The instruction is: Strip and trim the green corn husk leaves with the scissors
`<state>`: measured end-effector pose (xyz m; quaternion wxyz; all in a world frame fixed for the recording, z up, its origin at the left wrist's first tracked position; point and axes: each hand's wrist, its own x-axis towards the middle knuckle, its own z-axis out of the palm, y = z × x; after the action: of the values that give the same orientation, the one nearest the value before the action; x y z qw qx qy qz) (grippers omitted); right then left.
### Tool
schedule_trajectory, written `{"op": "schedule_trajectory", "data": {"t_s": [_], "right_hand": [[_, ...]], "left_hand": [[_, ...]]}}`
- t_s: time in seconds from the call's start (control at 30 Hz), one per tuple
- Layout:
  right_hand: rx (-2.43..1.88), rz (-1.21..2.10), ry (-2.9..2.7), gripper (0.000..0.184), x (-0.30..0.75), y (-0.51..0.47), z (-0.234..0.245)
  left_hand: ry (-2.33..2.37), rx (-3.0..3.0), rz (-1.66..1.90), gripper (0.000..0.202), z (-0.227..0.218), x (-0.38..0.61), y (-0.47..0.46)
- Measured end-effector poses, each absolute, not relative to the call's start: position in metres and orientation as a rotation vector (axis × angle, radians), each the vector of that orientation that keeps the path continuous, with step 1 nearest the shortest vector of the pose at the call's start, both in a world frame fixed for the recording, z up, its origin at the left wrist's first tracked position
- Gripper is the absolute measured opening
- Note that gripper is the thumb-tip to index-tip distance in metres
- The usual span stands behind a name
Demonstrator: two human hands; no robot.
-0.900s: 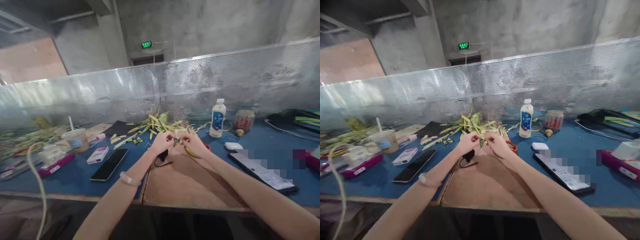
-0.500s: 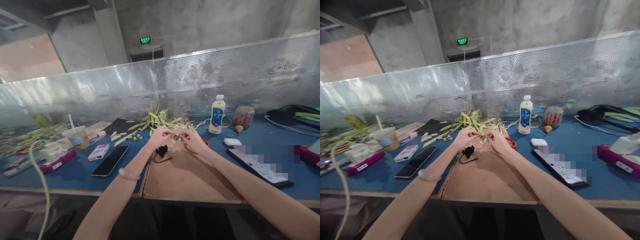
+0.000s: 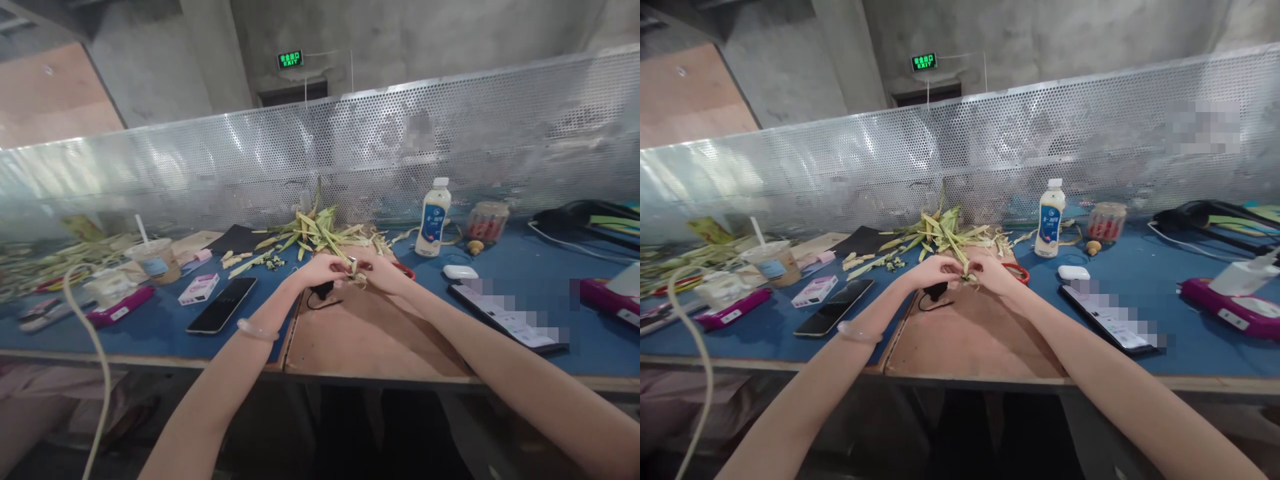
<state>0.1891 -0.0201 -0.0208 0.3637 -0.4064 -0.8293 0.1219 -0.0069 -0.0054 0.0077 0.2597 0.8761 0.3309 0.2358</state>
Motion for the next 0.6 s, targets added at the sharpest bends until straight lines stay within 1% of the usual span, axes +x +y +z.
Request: {"op": "schedule_trajectory", "data": {"t_s": [0.13, 0.2, 0.33, 0.5, 0.6], "right_hand": [[-0.984, 0.430, -2.023, 0.031, 0.184, -0.022, -0.018], [-0.938, 0.498, -1.988, 0.030, 0.183, -0.022, -0.019], [-0.952, 0.516, -1.934, 0.028, 0.182, -0.018, -0.024], [-0.910, 0.620, -1.834, 0.037, 0.179, -0.015, -0.028], [-0.901, 0.674, -1.802, 0.041, 0.179, -0.016, -0.029]], "left_hand": [[0.838, 2.210, 0.669, 0.023, 0.008, -0.006, -0.007], [0.838, 2.139, 0.670, 0.026, 0.006, -0.006, -0.006], [0.827, 2.008, 0.666, 0.029, 0.001, -0.007, -0.002], [0.762, 1.819, 0.761, 0.027, 0.001, -0.008, -0.001], [0.711, 1.765, 0.745, 0.027, 0.002, -0.008, -0.003]]}}
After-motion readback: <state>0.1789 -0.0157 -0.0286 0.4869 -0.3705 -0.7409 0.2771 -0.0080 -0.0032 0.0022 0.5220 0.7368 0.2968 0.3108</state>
